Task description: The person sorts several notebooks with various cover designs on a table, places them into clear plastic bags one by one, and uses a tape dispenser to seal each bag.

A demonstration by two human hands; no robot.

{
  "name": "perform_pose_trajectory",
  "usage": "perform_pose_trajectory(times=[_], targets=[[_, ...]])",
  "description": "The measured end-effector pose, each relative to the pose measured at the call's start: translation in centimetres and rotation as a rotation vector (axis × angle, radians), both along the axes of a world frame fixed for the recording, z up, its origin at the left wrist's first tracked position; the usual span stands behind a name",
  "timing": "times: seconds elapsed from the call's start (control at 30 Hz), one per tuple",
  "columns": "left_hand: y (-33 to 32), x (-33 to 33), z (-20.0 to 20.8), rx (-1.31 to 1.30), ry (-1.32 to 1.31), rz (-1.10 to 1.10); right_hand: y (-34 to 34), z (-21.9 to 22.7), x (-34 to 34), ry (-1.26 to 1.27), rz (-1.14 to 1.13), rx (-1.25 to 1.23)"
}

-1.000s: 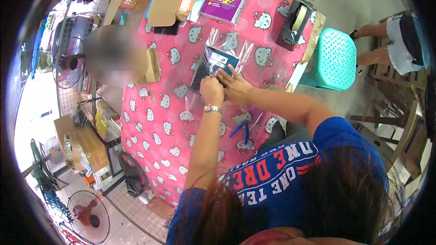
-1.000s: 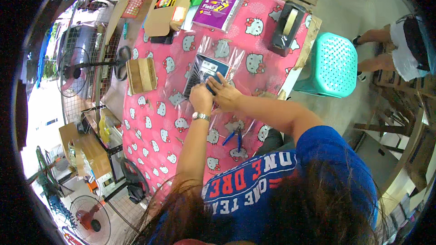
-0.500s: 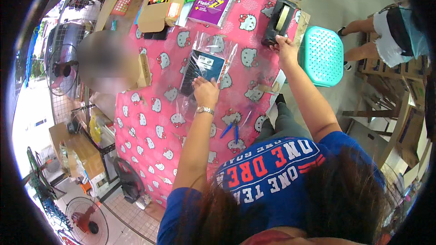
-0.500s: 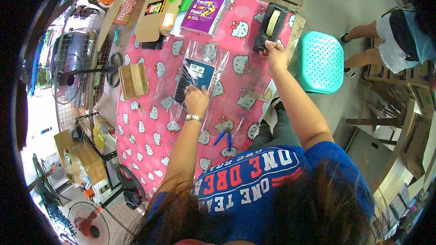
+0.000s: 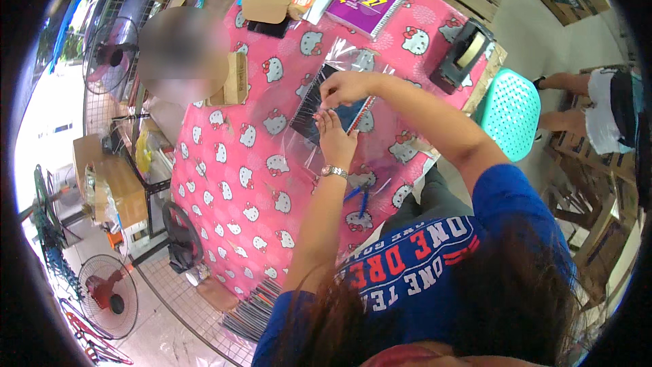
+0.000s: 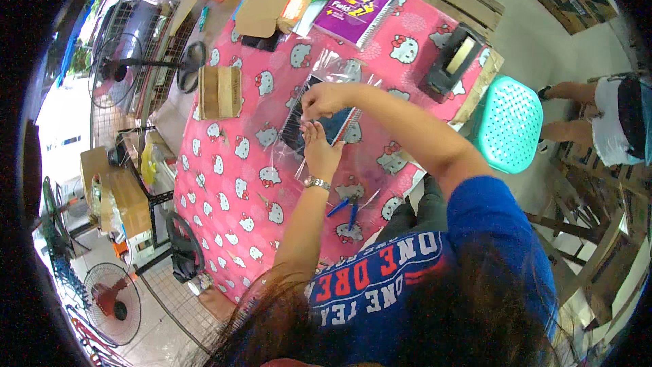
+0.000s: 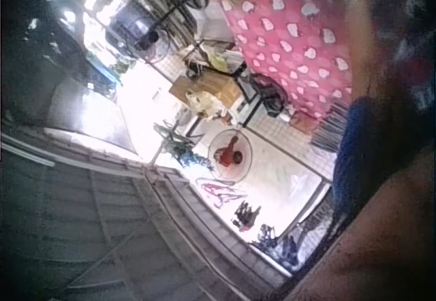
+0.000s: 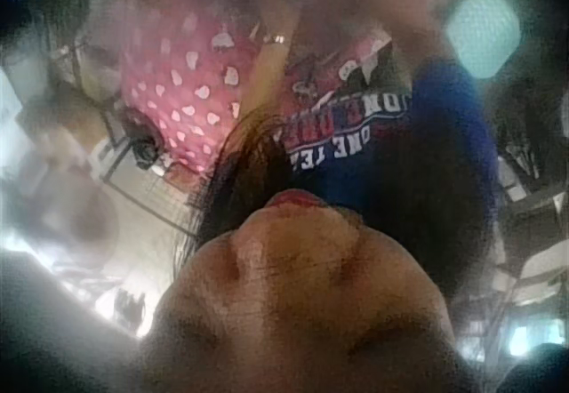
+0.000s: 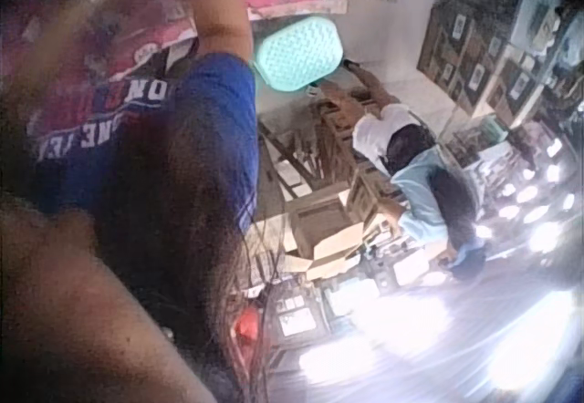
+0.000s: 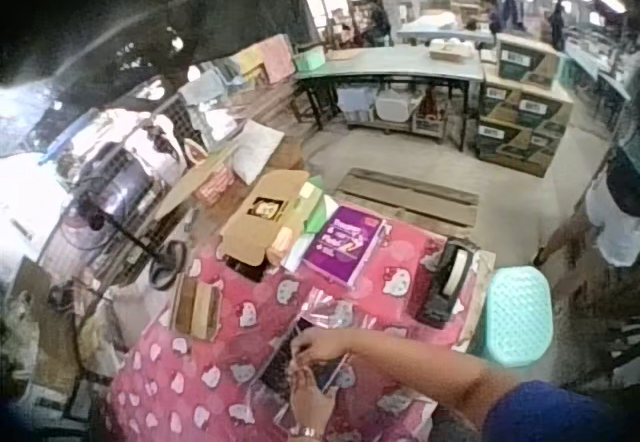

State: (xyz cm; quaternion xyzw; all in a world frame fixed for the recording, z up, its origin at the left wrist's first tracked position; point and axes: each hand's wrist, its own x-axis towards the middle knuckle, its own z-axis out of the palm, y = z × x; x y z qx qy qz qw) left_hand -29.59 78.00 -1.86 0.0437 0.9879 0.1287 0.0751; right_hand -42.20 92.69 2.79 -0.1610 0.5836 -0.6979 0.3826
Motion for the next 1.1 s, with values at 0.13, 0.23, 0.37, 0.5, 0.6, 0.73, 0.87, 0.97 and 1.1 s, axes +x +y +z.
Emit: perform_pose_trajectory(times=[0.13,0.23,0.37,0.5,0.6,0.73,0.87,0.97,1.1], targets=[[-0.1,0.6,-0.3,0.156,0.147,0.028,-5.2,-1.1,-4.0,0.642,0.734,0.675],[-0.4,0.9,-0.8,0.232,0.172,0.052,-7.3,-3.2,-4.8,0.78,0.959,0.818],[-0.2,1.1,-0.2,0.356,0.154,0.122,-7.8,-3.8,-4.0,0.856,0.989,1.075],[-1.4,1.8,0.2,0.036,0.174,-0.064,-6.9,-1.1,-3.2,0.942,0.751,1.076],[-1.7,3.1,0.7,0.043,0.131,-0.075,-1.4,-2.5,-4.0,0.95,0.341,1.034],[-4.4,-0.1,3.4,0.327,-0.043,0.257,3.9,-3.3,0.9,0.648,-0.256,0.986],[-12.3,-6.0,2.9,0.399,-0.264,0.325,-3.3,-2.0,14.8,0.103,-0.241,0.733],[-10.4,-8.2,5.8,0.243,-0.454,0.289,-3.6,-1.3,16.3,-0.275,-0.426,0.49],[-8.5,-7.8,14.6,0.708,-0.589,0.114,1.4,7.6,16.4,-0.196,-0.717,0.29]])
